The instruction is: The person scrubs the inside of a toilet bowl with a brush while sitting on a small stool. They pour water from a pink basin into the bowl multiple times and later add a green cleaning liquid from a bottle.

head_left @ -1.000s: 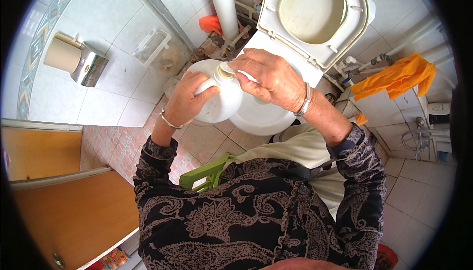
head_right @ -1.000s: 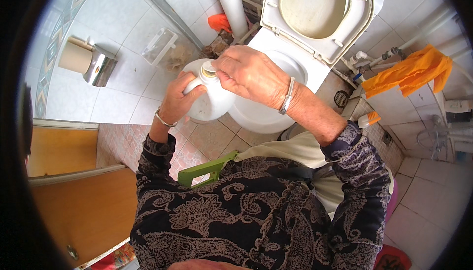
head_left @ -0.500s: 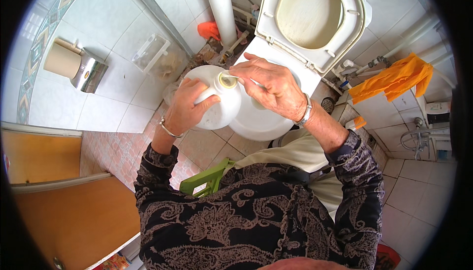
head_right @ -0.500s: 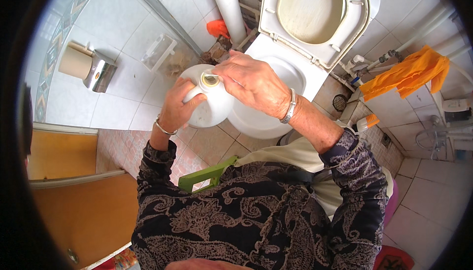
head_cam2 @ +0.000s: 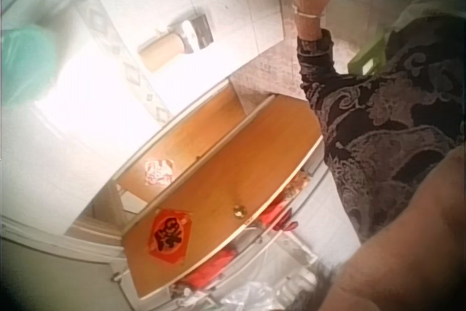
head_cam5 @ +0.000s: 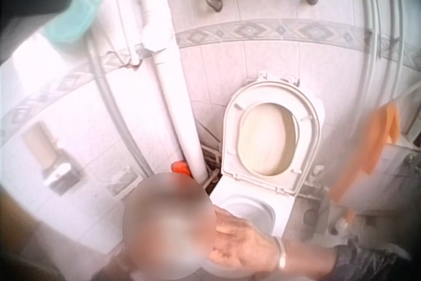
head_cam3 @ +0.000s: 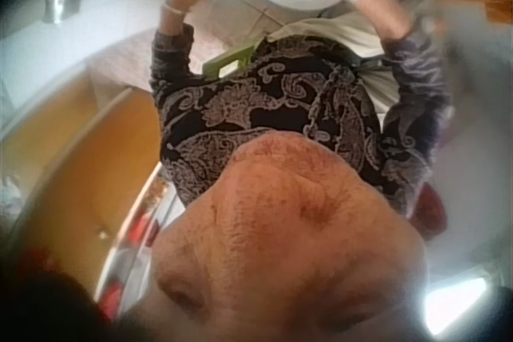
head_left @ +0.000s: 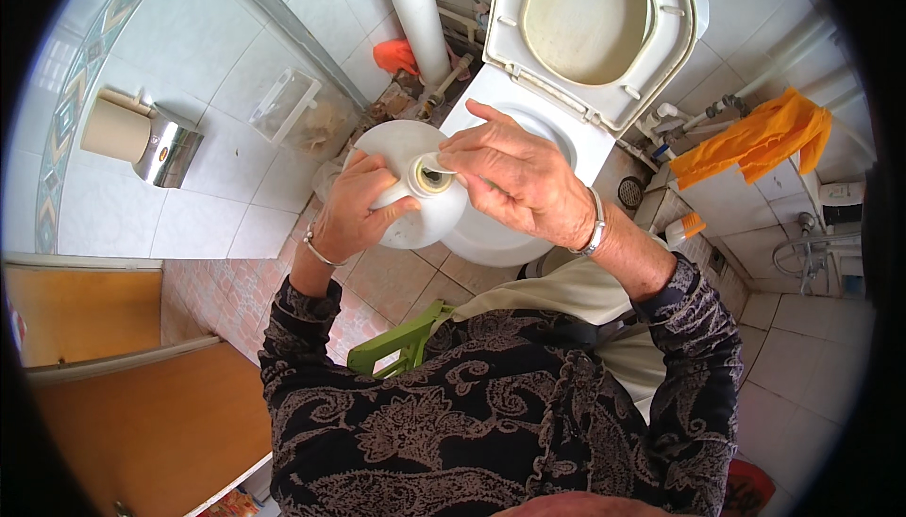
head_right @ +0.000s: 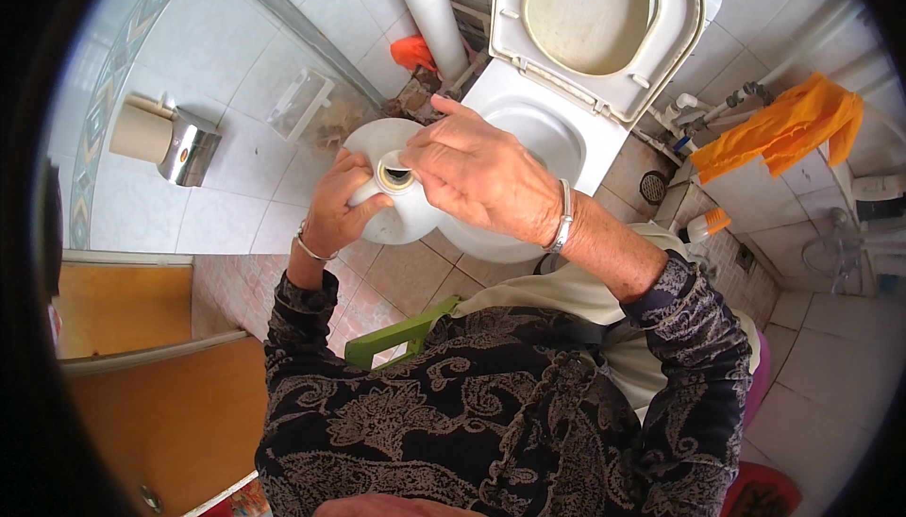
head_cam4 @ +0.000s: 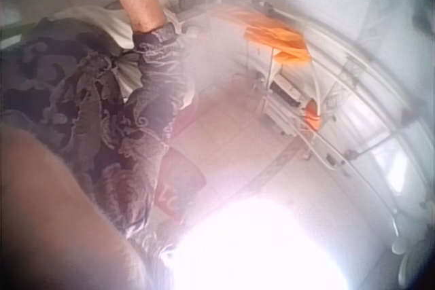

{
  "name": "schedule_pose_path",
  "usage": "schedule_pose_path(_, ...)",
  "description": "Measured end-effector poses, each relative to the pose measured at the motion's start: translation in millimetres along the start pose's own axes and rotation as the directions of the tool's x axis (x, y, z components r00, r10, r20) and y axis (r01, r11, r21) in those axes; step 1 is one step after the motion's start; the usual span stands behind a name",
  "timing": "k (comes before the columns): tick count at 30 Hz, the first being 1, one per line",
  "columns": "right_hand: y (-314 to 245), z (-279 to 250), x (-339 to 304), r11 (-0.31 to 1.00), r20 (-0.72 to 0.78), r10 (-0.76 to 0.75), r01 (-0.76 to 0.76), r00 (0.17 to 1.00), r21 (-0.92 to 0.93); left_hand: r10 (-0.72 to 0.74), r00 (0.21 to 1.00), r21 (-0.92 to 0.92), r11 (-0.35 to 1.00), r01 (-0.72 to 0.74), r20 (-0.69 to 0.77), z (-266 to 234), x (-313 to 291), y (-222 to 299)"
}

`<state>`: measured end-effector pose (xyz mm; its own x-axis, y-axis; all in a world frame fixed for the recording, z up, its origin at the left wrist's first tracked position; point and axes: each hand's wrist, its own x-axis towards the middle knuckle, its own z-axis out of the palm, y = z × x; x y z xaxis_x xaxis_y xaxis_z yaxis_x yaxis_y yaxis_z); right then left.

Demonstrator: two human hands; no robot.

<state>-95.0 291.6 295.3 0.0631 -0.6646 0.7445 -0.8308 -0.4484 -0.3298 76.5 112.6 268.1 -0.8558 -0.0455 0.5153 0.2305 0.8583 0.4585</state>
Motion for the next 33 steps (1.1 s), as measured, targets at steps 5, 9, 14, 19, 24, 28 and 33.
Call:
schedule_pose_path(5,0,-1,-4,1.000,-0.006,0.016,-0.016,1.000,0.017,0.075,0.997,0.049,0.996,-0.074,-0.016,2,2,0)
schedule_pose_path(9,-1,-1,-5,0.999,-0.030,0.035,-0.034,0.999,0.038,0.096,0.995,0.055,0.994,-0.094,-0.038,3,3,2)
schedule_pose_path(14,3,0,-3,0.993,-0.026,0.097,-0.095,0.995,0.066,0.022,1.000,0.064,0.998,-0.021,-0.009,3,2,2)
schedule_pose_path(19,14,-5,-3,0.971,0.085,0.215,-0.222,0.973,0.085,-0.088,0.996,0.016,0.996,0.088,0.024,6,7,-2)
schedule_pose_path(24,33,-4,-6,0.978,0.050,0.199,-0.195,0.979,-0.075,-0.096,0.994,0.050,0.994,0.093,0.052,10,23,-12)
schedule_pose_path(28,47,-3,-11,0.969,0.016,0.196,-0.191,0.980,-0.159,-0.115,0.990,0.092,0.990,0.108,0.077,14,38,-20)
schedule_pose_path(33,57,-8,-15,0.939,-0.003,0.227,-0.220,0.974,-0.264,-0.081,0.995,0.169,0.983,0.071,0.054,20,52,-24)
